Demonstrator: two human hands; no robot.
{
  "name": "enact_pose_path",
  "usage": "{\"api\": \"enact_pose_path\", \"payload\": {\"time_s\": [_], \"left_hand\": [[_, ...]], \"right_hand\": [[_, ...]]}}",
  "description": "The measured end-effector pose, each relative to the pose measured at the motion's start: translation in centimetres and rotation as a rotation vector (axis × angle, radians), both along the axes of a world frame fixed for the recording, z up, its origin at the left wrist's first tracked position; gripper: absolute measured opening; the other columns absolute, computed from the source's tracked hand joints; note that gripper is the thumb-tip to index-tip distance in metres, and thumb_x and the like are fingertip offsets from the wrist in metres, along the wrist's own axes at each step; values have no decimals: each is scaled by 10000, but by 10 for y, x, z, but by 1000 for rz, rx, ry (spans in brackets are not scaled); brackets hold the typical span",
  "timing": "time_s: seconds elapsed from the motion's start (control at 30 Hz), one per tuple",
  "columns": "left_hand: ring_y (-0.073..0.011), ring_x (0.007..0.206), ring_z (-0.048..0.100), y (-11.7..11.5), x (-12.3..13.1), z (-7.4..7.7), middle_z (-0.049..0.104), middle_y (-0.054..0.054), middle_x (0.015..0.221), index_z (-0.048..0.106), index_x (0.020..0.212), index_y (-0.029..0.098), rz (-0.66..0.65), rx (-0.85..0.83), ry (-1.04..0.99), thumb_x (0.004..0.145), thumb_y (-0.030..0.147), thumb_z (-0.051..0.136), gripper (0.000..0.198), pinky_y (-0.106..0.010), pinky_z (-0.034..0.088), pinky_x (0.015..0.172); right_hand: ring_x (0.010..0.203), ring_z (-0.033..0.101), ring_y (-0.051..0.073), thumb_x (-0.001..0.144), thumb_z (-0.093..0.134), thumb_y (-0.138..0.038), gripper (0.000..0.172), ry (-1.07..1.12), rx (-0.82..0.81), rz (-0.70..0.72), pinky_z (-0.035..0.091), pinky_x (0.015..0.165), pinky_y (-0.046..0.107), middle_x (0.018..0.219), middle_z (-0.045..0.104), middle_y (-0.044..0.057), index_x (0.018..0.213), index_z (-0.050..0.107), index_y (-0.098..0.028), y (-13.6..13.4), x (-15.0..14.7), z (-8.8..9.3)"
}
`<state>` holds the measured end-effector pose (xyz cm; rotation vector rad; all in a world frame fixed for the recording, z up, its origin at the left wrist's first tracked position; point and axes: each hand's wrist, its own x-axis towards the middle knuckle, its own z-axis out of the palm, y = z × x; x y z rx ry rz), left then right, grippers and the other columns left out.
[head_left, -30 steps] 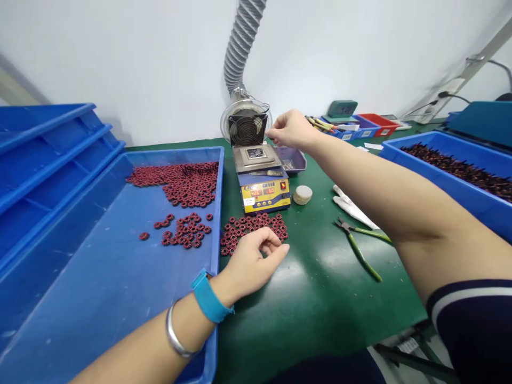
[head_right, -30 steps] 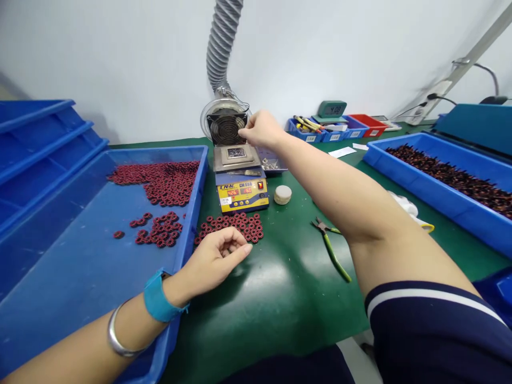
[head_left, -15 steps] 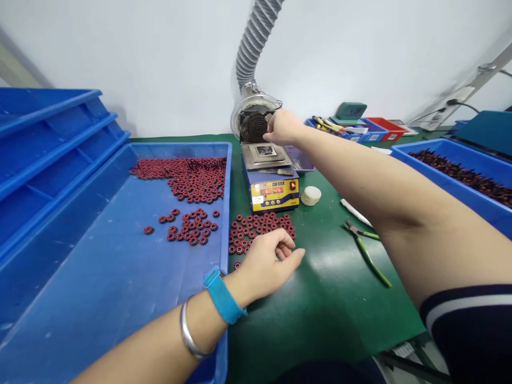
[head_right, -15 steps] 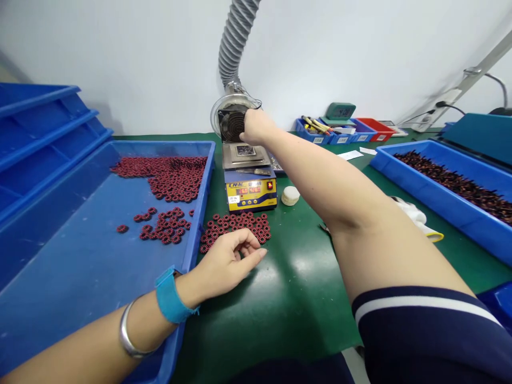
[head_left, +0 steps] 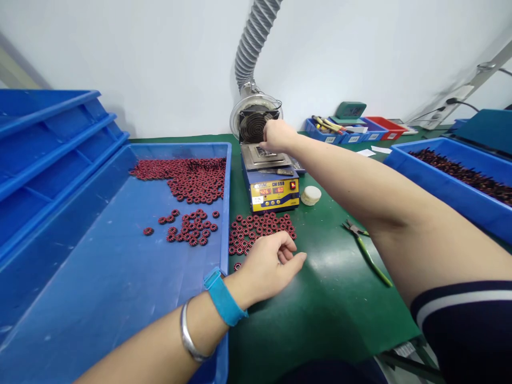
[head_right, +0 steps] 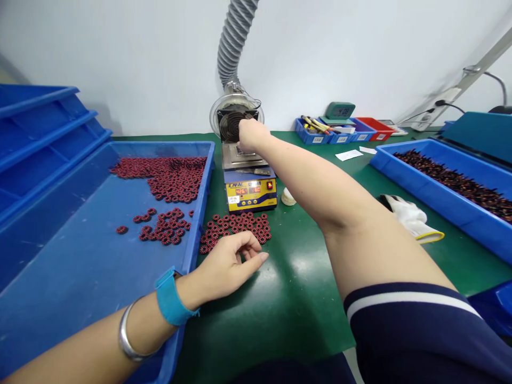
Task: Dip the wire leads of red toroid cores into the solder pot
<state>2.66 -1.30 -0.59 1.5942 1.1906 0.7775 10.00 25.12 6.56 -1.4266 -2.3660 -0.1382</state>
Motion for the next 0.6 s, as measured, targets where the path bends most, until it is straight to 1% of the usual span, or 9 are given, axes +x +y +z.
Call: {"api": "enact_pose_path", "payload": {"time_s": [0.13,0.23,0.37,0.43,0.47,0.53,0.6], "left_hand": [[-110,569,486,0,0,0,537,13,621,542,714,166,-11,7,12,769,256,610,125,-228,386,517],[-109,574,484,-1,0,0,538,10,629,540,720,163,-17,6,23,774,258,606,128,-229,384,521],[-106,578,479,-1,0,0,535,10,635,537,726,161,-21,8,34,779,264,602,133,-227,382,524],[-103,573,477,-1,0,0,531,13,633,535,728,161,-21,6,34,779,264,601,133,-224,380,519],[-102,570,477,-1,0,0,530,15,632,535,728,161,-21,6,32,779,263,601,132,-223,379,515],[-100,559,475,-1,0,1,528,17,627,537,730,159,-22,5,26,779,260,601,129,-222,375,507],[-94,544,465,0,0,3,522,21,618,543,730,156,-15,1,23,781,257,600,127,-220,370,500]], "right_hand": [[947,662,328,681,752,-166,304,4,-40,-20,539,853,486,921,670,189,946,653,-55,-6,-1,1],[988,650,336,681,755,-161,314,25,-51,-16,531,878,486,955,663,195,953,646,-50,-10,-1,4],[1028,636,330,697,749,-183,294,116,-50,-20,509,929,474,949,651,186,921,636,-30,-13,5,15],[958,654,296,721,735,-204,224,194,-78,1,524,909,453,882,658,164,848,637,-47,-16,11,22],[896,662,270,735,727,-216,192,248,-114,12,541,876,440,829,661,147,806,636,-63,-19,14,26],[746,652,212,762,717,-242,173,385,-234,22,573,765,406,713,649,106,738,624,-98,-26,22,30],[602,599,153,778,718,-270,206,550,-385,17,570,625,349,617,621,70,685,601,-128,-35,30,31]]}}
